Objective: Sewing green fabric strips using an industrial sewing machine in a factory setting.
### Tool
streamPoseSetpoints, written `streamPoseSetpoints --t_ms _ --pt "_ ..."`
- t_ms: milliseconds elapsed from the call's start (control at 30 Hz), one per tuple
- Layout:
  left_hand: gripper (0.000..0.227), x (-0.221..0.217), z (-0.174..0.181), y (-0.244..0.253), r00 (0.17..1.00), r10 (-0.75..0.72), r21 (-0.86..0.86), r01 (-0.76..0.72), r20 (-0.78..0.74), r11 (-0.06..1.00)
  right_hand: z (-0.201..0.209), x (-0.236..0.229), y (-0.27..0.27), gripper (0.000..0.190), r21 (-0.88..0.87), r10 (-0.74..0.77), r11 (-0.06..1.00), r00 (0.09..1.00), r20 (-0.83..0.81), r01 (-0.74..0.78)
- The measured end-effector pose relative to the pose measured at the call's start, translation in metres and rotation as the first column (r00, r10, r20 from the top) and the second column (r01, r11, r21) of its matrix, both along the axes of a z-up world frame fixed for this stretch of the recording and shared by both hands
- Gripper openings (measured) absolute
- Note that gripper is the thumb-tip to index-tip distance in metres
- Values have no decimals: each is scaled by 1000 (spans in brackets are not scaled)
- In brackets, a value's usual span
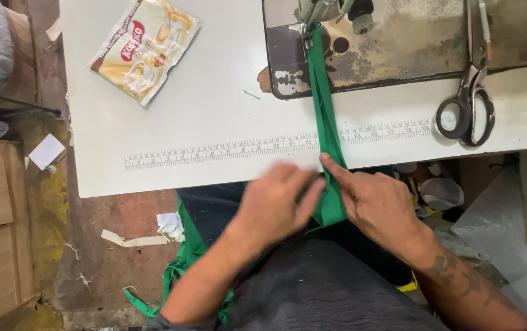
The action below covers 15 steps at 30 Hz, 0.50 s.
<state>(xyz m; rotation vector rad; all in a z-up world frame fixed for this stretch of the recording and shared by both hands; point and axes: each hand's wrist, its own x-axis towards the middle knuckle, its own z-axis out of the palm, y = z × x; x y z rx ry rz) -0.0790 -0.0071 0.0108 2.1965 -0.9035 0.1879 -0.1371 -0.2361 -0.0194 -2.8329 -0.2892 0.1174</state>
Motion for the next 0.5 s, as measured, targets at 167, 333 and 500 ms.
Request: streamPoseSetpoints --t_ms 167,333,500 --pt "43 76 -16 9 916 -252 258 174 312 950 11 -1 8 69 -82 21 996 999 46 -17" --pt "47 89 -12 13 832 -421 375 283 363 883 70 -11 24 40 55 124 988 944 305 -148" --pt "43 98 -6 14 781 -457 380 304 426 874 38 82 -30 46 -12 71 997 866 495 -75"
